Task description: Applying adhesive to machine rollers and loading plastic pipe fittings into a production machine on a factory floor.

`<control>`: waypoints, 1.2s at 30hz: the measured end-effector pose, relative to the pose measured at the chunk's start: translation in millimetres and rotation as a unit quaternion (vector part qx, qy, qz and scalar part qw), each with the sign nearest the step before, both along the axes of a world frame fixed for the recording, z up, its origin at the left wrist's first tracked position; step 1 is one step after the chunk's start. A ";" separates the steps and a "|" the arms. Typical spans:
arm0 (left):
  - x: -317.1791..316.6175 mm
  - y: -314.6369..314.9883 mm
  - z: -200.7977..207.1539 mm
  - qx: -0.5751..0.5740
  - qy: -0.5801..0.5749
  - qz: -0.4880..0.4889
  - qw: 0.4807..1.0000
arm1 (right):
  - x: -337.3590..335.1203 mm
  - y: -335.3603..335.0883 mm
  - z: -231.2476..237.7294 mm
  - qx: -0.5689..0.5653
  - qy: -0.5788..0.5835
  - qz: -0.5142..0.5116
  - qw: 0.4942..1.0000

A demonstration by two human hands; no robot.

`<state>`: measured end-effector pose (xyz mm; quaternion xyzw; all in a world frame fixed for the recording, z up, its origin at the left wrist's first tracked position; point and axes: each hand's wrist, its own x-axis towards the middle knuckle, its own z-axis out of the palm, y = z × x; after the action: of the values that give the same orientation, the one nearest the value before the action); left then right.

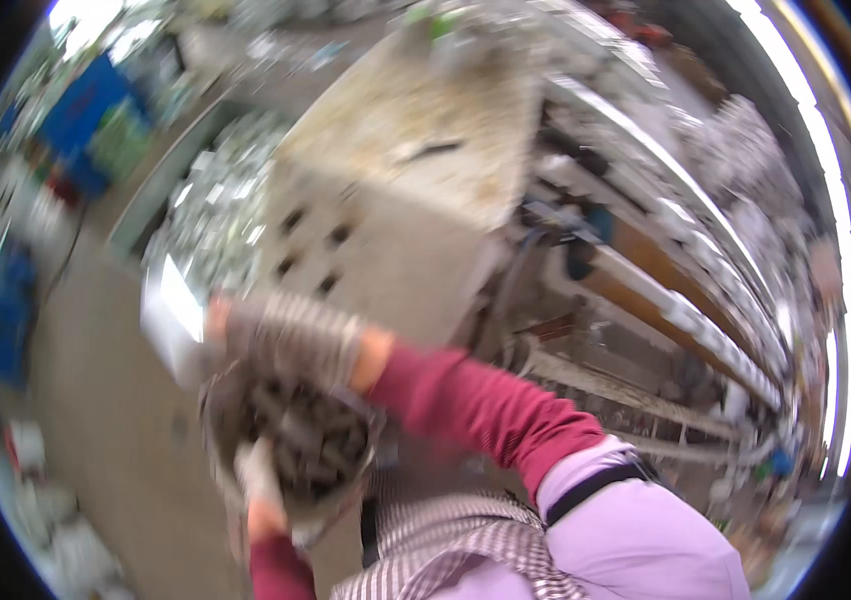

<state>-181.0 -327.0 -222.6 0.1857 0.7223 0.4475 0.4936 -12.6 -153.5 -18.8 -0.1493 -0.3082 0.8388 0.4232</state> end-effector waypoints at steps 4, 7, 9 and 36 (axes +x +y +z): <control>6.4 24.6 -92.5 -0.132 0.348 -0.183 0.910 | 18.4 19.2 42.1 -0.005 0.018 0.059 0.998; 50.9 58.5 -23.3 -0.355 0.288 -0.109 0.883 | 62.6 12.8 19.6 0.035 -0.178 0.084 0.980; 46.5 46.1 -35.3 -0.316 0.313 -0.035 0.895 | 70.5 -12.7 5.9 0.025 -0.260 0.090 0.961; 60.4 -93.3 155.4 0.183 -0.219 0.016 0.958 | 70.8 -116.3 -28.0 0.201 -0.492 0.290 0.796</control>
<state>-120.6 -420.2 -67.2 0.1582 0.5054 0.6095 0.5899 58.2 -269.8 -46.9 -0.3569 -0.6656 0.6548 -0.0274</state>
